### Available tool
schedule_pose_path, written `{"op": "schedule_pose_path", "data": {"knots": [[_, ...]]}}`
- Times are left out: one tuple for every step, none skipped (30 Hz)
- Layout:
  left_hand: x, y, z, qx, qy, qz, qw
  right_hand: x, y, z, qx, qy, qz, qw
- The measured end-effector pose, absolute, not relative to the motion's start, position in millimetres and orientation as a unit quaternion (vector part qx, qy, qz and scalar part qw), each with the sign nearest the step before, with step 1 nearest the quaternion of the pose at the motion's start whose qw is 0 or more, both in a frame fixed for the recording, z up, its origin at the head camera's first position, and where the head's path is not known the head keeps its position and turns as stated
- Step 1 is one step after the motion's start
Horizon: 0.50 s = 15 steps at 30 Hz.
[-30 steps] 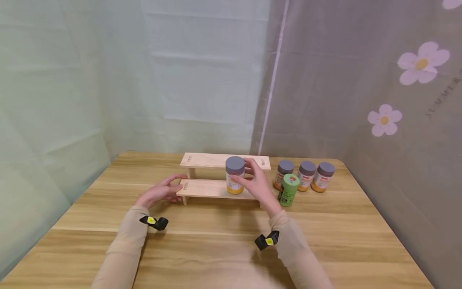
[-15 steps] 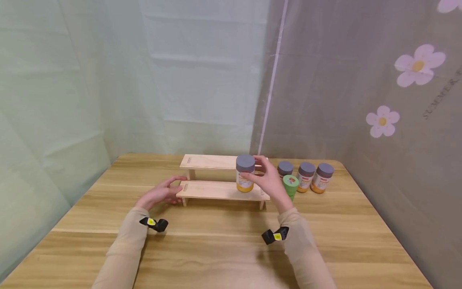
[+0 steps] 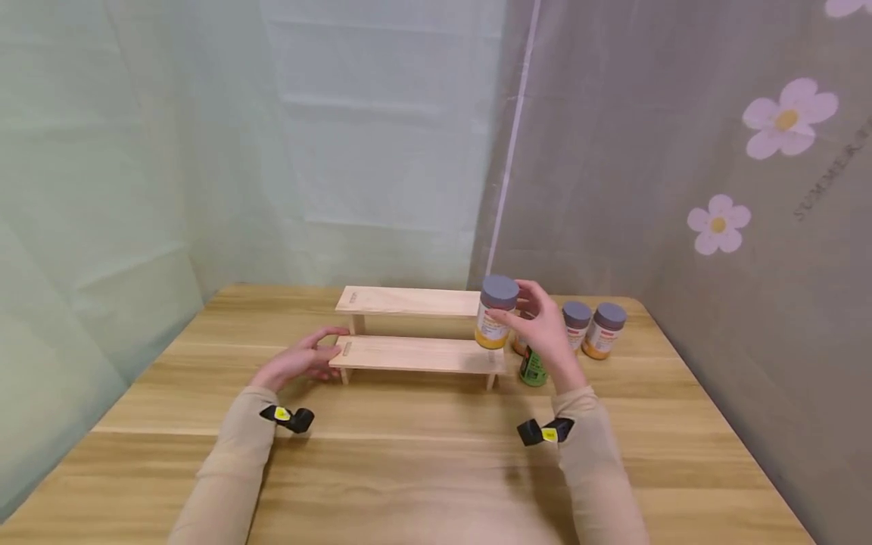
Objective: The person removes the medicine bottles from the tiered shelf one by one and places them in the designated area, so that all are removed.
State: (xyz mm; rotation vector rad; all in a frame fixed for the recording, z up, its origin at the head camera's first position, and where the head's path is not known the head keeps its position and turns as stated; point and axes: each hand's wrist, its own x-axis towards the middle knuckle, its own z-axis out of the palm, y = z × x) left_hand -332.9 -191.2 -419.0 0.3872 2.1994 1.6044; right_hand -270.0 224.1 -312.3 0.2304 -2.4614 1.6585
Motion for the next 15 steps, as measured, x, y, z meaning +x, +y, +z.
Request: {"op": "schedule_pose_path", "data": {"knots": [[-332.8, -191.2, -419.0, 0.138, 0.785, 0.572, 0.196, -269.7, 227.1, -313.2, 0.072, -0.824, 0.555, 0.089], [-332.6, -191.3, -419.1, 0.138, 0.786, 0.57, 0.197, -269.7, 230.3, -314.4, 0.066, -0.824, 0.554, 0.097], [-332.3, -191.5, -419.1, 0.137, 0.787, 0.568, 0.196, -269.5, 233.5, -315.2, 0.061, -0.823, 0.555, 0.106], [-331.9, -191.9, -419.0, 0.135, 0.789, 0.567, 0.195, -269.2, 236.7, -315.9, 0.056, -0.823, 0.554, 0.116], [-331.5, -192.3, -418.8, 0.134, 0.79, 0.566, 0.195, -269.2, 240.3, -316.5, 0.052, -0.822, 0.552, 0.127], [-331.1, -192.6, -418.6, 0.132, 0.79, 0.566, 0.195, -269.0, 243.9, -316.8, 0.047, -0.82, 0.554, 0.136], [-330.7, -193.0, -418.3, 0.132, 0.79, 0.566, 0.195, -268.5, 247.3, -316.6, 0.044, -0.818, 0.555, 0.144], [-330.3, -193.2, -418.1, 0.132, 0.79, 0.567, 0.195, -267.8, 250.7, -316.0, 0.041, -0.817, 0.555, 0.152], [-330.1, -193.5, -417.9, 0.131, 0.788, 0.568, 0.196, -267.0, 253.9, -315.1, 0.039, -0.815, 0.556, 0.157], [-329.6, -193.8, -417.7, 0.131, 0.787, 0.57, 0.198, -266.0, 256.9, -314.0, 0.035, -0.814, 0.557, 0.162], [-329.4, -194.0, -417.7, 0.131, 0.785, 0.571, 0.199, -265.2, 259.8, -312.8, 0.032, -0.812, 0.559, 0.167], [-329.3, -194.4, -418.0, 0.131, 0.784, 0.572, 0.201, -264.4, 262.6, -311.6, 0.028, -0.809, 0.562, 0.169], [-329.4, -195.0, -418.3, 0.132, 0.784, 0.572, 0.202, -263.4, 265.4, -310.4, 0.026, -0.806, 0.566, 0.172], [-329.3, -195.8, -418.4, 0.131, 0.783, 0.572, 0.203, -262.6, 268.1, -309.2, 0.024, -0.803, 0.57, 0.175], [-329.2, -196.3, -418.3, 0.13, 0.783, 0.572, 0.204, -261.6, 270.8, -308.1, 0.022, -0.799, 0.575, 0.178]]}}
